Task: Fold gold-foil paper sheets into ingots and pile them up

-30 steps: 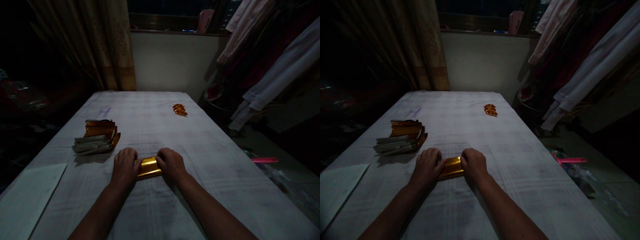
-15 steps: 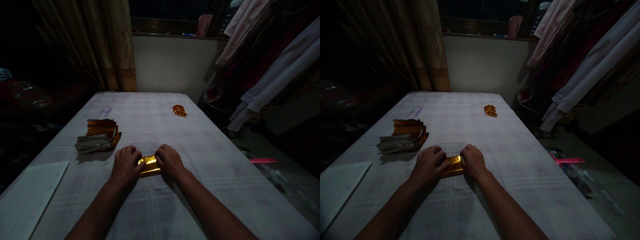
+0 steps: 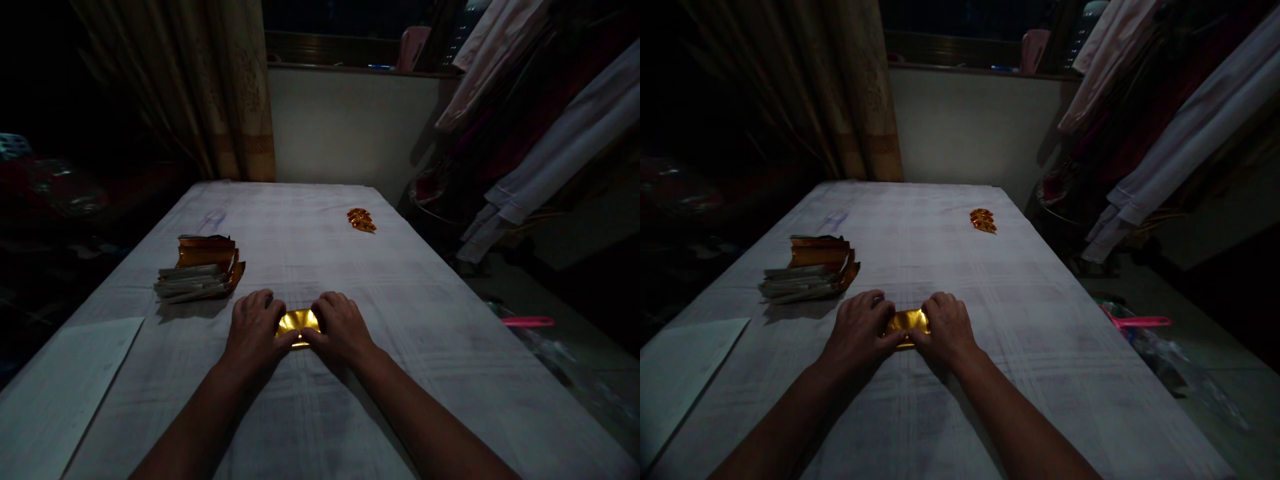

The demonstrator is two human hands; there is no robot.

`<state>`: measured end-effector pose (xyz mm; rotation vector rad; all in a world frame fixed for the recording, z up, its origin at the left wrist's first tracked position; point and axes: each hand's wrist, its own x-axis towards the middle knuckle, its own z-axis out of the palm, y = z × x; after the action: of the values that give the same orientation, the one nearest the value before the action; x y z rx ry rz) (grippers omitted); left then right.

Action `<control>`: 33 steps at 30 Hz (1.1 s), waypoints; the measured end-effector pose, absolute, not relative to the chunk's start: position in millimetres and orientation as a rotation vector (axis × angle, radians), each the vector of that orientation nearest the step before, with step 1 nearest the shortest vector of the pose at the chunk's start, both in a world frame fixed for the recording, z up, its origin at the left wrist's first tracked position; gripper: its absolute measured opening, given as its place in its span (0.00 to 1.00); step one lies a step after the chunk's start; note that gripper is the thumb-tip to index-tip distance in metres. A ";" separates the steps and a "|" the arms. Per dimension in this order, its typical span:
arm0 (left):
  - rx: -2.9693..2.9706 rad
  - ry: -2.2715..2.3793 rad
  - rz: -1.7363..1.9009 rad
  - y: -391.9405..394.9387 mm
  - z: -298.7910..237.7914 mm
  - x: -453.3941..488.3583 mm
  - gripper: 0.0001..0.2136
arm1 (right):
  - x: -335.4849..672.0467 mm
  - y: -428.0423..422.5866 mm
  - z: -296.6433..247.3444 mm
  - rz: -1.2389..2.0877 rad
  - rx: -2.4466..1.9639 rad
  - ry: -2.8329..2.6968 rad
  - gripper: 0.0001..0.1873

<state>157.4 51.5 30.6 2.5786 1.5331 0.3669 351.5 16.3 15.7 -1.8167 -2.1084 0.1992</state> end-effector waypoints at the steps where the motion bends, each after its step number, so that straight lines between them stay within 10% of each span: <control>1: 2.580 1.530 0.361 51.2 30.9 156.9 0.13 | 352.2 15.3 15.3 0.199 -1.807 -2.114 0.17; 33: 2.499 1.486 0.228 48.3 31.5 153.2 0.18 | 409.3 21.9 20.2 0.720 -1.467 -2.358 0.34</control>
<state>153.2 48.3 31.5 2.4989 1.4861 0.2277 409.3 21.9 20.2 -1.4671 -2.3575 0.7200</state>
